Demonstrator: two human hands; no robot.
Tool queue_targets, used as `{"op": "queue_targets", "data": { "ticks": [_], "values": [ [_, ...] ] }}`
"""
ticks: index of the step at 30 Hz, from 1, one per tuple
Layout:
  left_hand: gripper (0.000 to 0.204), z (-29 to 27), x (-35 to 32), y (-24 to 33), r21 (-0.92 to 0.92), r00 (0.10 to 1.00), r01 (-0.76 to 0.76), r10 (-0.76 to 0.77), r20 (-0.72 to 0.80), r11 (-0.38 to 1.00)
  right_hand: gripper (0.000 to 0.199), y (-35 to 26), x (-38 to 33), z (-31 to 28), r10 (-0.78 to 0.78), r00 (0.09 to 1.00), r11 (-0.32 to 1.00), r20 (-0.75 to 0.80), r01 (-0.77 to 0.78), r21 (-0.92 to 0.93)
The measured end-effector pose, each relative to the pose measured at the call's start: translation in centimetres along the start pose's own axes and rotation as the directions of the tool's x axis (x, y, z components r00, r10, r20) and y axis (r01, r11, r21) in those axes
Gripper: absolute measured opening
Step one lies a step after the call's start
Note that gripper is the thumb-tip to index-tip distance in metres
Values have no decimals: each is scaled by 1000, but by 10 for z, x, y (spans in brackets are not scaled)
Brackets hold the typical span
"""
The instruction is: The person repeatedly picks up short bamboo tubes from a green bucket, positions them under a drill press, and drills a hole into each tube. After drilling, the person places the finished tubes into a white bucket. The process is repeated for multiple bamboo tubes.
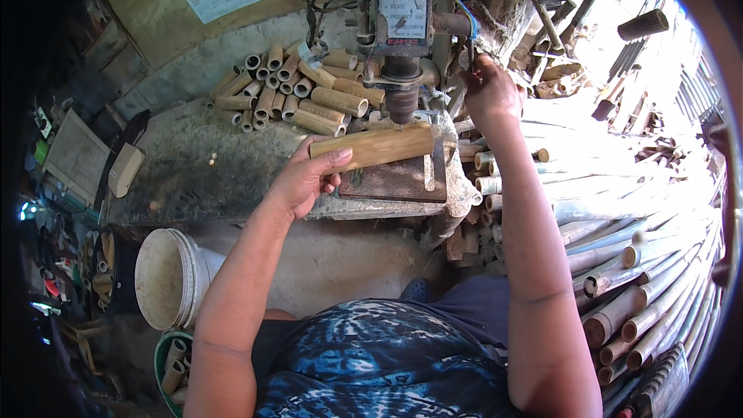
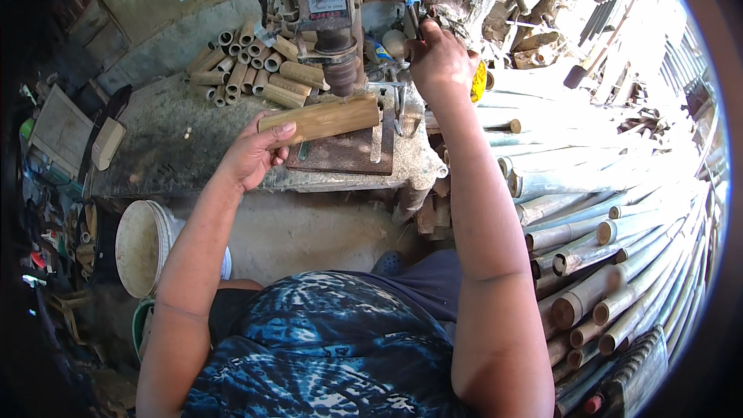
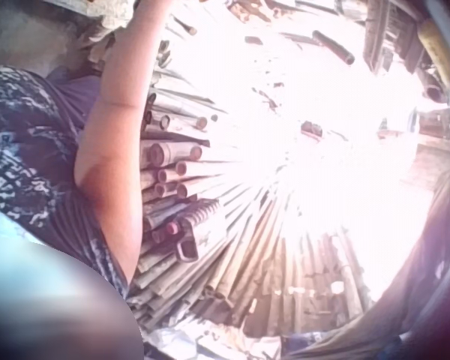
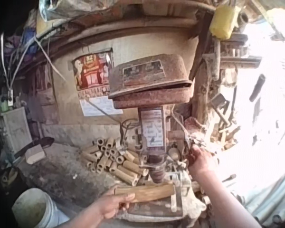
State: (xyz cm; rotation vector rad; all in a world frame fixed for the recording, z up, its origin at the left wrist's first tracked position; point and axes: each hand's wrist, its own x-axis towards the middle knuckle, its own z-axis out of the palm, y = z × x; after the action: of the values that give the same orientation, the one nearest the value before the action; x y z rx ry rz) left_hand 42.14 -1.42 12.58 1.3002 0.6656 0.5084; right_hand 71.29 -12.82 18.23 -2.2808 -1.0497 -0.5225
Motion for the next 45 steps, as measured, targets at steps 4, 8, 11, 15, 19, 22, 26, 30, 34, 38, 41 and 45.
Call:
{"op": "queue_targets", "data": {
  "ticks": [4, 8, 11, 15, 19, 22, 26, 30, 34, 38, 41, 45],
  "values": [
    [60, 0, 1, -1, -10, 1000, 0, 0, -6, 1000, 20, -4, -32, -38, -23, 989, 996, 145, 10, 87],
    [61, -2, 2, -4, 4, 1000, -9, 10, -11, 1000, 13, -8, -81, -98, -159, 980, 977, -117, 173, 124],
    [64, -1, 4, -6, 71, 1000, -25, 26, -9, 997, 10, -18, -67, -130, -285, 887, 928, -364, 350, 126],
    [76, 6, 13, -2, 220, 990, -133, 140, -16, 966, 13, -38, -16, -141, -362, 786, 907, -502, 422, 7],
    [83, 28, 25, -5, 527, 967, -218, 256, 2, 822, 20, -48, 18, -143, -331, 802, 932, -497, 362, -36],
    [83, 45, 38, -8, 609, 956, -263, 289, 57, 749, 24, -45, 23, -147, -311, 829, 946, -465, 318, -66],
    [91, 48, 43, -10, 590, 961, -260, 263, 82, 765, 19, -42, 12, -148, -354, 819, 933, -453, 340, -115],
    [97, 49, 47, -10, 681, 955, -265, 285, 86, 682, 14, -40, -11, -143, -332, 840, 936, -429, 348, -44],
    [102, 49, 48, -9, 687, 963, -249, 249, 101, 683, 13, -35, -35, -129, -319, 820, 941, -474, 333, -57],
    [82, 52, 50, -10, 695, 951, -269, 300, 81, 667, 5, -28, -60, -112, -354, 803, 930, -480, 356, -91],
    [81, 53, 50, -9, 692, 954, -256, 290, 71, 675, 8, -25, -69, -101, -375, 782, 917, -497, 390, -78],
    [81, 54, 49, -8, 656, 957, -261, 277, 82, 708, 12, -21, -75, -95, -350, 815, 928, -462, 370, -50]
  ]
}}
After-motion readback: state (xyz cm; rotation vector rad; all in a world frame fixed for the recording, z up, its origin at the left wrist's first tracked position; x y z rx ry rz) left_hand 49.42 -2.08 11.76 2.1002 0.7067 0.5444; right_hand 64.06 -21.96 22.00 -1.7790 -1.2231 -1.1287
